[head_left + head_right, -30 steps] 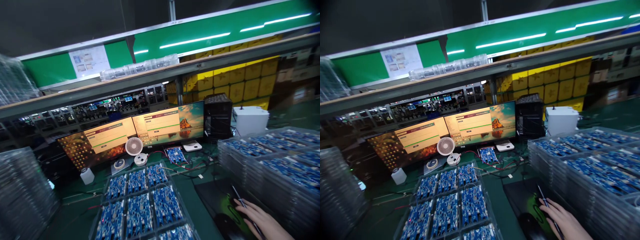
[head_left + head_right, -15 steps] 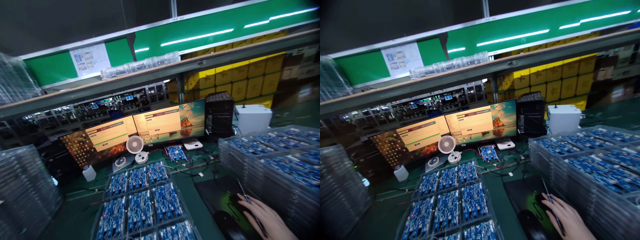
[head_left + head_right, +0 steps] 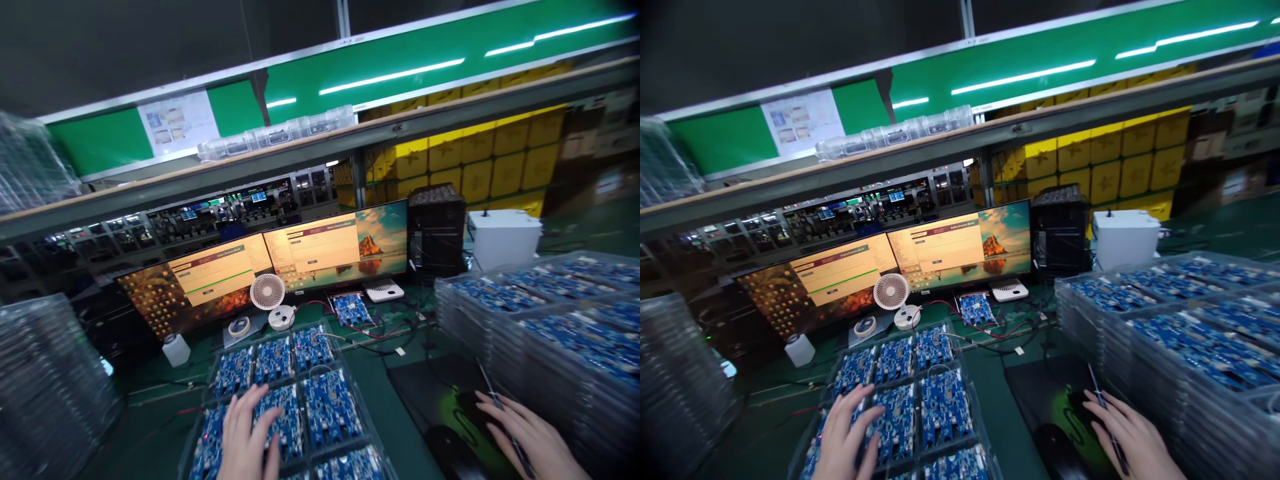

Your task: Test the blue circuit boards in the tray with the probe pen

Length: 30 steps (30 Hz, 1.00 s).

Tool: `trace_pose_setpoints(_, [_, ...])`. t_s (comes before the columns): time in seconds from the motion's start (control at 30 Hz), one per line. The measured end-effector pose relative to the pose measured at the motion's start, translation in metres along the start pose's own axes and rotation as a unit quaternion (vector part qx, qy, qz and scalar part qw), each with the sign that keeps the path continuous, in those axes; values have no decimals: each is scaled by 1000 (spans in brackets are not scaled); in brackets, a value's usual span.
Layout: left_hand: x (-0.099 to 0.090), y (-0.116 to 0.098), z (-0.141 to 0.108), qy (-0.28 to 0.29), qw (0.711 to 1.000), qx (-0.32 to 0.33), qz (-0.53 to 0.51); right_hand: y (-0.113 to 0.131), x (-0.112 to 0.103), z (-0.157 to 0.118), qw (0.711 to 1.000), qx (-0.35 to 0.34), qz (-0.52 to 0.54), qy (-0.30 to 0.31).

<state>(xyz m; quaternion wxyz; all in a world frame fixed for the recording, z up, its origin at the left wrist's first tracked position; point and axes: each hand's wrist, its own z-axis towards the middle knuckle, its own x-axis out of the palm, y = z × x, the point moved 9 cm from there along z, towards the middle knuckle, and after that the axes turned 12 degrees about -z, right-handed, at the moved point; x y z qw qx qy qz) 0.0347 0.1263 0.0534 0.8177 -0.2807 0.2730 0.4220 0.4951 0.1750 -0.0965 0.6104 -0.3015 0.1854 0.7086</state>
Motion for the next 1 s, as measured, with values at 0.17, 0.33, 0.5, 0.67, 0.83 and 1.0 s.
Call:
trace_pose_setpoints(0.17, [16, 12, 37, 73, 996, -17, -37, 1, -8, 4, 1000, -1, -2, -9])
trace_pose_setpoints(0.33, [41, 9, 60, 126, 986, -50, -100, -1, -6, 3, 1000, 11, -3, 3])
trace_pose_setpoints(0.5, [80, 26, 81, 179, 969, -92, -143, -2, -6, 4, 1000, 22, -4, 3])
trace_pose_setpoints(0.67, [137, 61, 92, 241, 941, -181, -154, -2, -6, 2, 1000, 24, 1, 3])
trace_pose_setpoints(0.83, [194, 86, 97, 250, 931, -217, -150, -11, 3, -4, 998, 55, 16, 26])
trace_pose_setpoints(1.0, [233, 99, 99, 249, 930, -227, -144, -17, 9, -7, 995, 87, 29, 34])
